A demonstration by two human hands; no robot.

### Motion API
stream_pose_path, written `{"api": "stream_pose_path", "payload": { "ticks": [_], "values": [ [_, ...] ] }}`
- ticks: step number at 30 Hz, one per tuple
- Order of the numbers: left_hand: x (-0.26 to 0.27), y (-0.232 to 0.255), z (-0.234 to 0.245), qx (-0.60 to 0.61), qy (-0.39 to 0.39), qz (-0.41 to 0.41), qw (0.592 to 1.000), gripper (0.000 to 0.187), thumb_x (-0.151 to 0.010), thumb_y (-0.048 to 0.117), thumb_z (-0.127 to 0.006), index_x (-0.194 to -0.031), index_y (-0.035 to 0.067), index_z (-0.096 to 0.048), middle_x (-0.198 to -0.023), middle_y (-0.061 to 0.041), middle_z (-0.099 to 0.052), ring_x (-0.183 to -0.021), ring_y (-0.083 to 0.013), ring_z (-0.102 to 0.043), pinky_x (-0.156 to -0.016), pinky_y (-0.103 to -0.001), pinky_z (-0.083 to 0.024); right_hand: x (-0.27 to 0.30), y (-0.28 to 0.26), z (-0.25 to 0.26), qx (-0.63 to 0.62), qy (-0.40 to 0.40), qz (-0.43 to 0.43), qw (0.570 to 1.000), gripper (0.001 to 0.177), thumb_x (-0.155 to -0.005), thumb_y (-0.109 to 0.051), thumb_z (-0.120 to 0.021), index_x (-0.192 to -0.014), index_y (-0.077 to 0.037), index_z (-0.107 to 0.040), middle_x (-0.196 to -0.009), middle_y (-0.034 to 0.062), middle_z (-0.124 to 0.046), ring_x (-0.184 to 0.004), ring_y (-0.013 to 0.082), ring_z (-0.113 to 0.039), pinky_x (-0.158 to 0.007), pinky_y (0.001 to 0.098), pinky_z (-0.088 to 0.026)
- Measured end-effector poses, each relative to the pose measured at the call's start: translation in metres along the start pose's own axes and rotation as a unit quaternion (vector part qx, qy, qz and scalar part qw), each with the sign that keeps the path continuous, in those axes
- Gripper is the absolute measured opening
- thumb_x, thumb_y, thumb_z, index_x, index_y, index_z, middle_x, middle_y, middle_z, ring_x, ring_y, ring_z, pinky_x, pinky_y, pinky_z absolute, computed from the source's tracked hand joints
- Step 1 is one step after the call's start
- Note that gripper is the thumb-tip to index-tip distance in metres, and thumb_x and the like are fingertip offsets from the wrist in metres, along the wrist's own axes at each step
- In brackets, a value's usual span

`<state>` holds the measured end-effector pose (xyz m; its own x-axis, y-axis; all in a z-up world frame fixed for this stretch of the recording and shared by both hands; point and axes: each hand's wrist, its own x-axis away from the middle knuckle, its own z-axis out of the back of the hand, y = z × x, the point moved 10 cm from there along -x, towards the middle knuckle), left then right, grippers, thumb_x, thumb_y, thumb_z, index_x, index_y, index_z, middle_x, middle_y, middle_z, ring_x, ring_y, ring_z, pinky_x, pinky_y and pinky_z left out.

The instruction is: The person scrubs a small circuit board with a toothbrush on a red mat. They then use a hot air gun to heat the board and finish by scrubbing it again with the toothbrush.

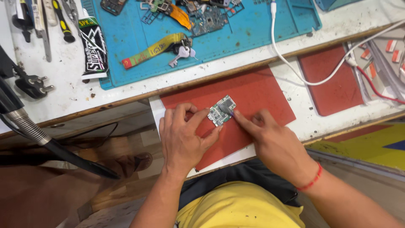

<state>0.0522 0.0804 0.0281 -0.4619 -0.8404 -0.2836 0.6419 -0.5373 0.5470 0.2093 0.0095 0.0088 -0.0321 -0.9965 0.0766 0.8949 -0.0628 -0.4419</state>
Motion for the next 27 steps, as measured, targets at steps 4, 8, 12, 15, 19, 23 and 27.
{"api": "stream_pose_path", "payload": {
  "ticks": [4, 8, 12, 15, 19, 23, 27],
  "values": [
    [0.004, -0.009, -0.004, 0.007, 0.004, 0.013, 1.000, 0.043, -0.066, 0.035, -0.092, -0.103, 0.017, -0.079, -0.104, -0.001, -0.060, -0.095, -0.0249, -0.054, -0.083, -0.042, -0.043, -0.009, 0.002, -0.004, 0.017, 0.012, 0.001, 1.000, 0.060, -0.086, 0.001, -0.055, -0.142, -0.017, -0.060, -0.105, 0.0152, -0.062, -0.073, 0.0371, -0.066, -0.061, 0.0463, -0.054],
    [0.003, -0.001, 0.000, 0.013, 0.015, -0.002, 1.000, 0.045, -0.066, 0.034, -0.092, -0.104, 0.014, -0.078, -0.107, -0.002, -0.061, -0.094, -0.0249, -0.054, -0.084, -0.041, -0.044, 0.003, -0.013, -0.007, -0.006, -0.026, 0.044, 0.999, 0.065, -0.078, -0.002, -0.056, -0.141, -0.018, -0.060, -0.103, 0.0153, -0.062, -0.071, 0.0360, -0.067, -0.056, 0.0455, -0.054],
    [0.010, -0.005, -0.001, 0.004, 0.010, 0.011, 1.000, 0.044, -0.063, 0.035, -0.093, -0.099, 0.015, -0.078, -0.105, -0.002, -0.062, -0.095, -0.0267, -0.055, -0.081, -0.043, -0.042, 0.000, 0.003, 0.005, 0.016, 0.010, 0.015, 1.000, 0.060, -0.085, 0.000, -0.055, -0.142, -0.019, -0.061, -0.103, 0.0140, -0.062, -0.074, 0.0366, -0.067, -0.062, 0.0461, -0.055],
    [0.002, -0.006, -0.003, 0.019, 0.005, 0.012, 1.000, 0.045, -0.065, 0.035, -0.092, -0.103, 0.015, -0.078, -0.106, -0.002, -0.061, -0.095, -0.0258, -0.055, -0.083, -0.043, -0.043, 0.002, -0.005, -0.002, -0.023, -0.035, 0.043, 0.998, 0.064, -0.080, 0.001, -0.056, -0.140, -0.019, -0.061, -0.104, 0.0142, -0.063, -0.070, 0.0369, -0.067, -0.060, 0.0461, -0.054],
    [0.004, -0.004, 0.000, 0.021, 0.021, -0.009, 1.000, 0.044, -0.068, 0.036, -0.092, -0.103, 0.015, -0.077, -0.106, -0.003, -0.060, -0.098, -0.0275, -0.055, -0.082, -0.044, -0.042, -0.012, 0.001, 0.013, 0.035, 0.025, 0.024, 0.999, 0.062, -0.085, 0.002, -0.057, -0.143, -0.020, -0.062, -0.102, 0.0152, -0.062, -0.071, 0.0373, -0.066, -0.061, 0.0465, -0.053],
    [0.012, -0.009, 0.002, 0.039, 0.023, -0.014, 0.999, 0.045, -0.071, 0.036, -0.091, -0.108, 0.015, -0.077, -0.109, -0.003, -0.059, -0.100, -0.0263, -0.055, -0.085, -0.044, -0.042, 0.000, -0.024, 0.000, 0.026, -0.003, 0.084, 0.996, 0.069, -0.079, 0.006, -0.055, -0.143, -0.020, -0.062, -0.103, 0.0142, -0.064, -0.073, 0.0358, -0.066, -0.063, 0.0457, -0.054],
    [0.012, -0.010, 0.003, 0.037, 0.023, -0.008, 0.999, 0.045, -0.070, 0.038, -0.091, -0.105, 0.014, -0.077, -0.109, -0.003, -0.060, -0.099, -0.0262, -0.055, -0.083, -0.044, -0.042, -0.007, -0.022, 0.003, 0.034, 0.027, 0.082, 0.996, 0.062, -0.083, 0.004, -0.058, -0.140, -0.018, -0.063, -0.100, 0.0137, -0.064, -0.075, 0.0349, -0.067, -0.060, 0.0454, -0.052]
  ]
}}
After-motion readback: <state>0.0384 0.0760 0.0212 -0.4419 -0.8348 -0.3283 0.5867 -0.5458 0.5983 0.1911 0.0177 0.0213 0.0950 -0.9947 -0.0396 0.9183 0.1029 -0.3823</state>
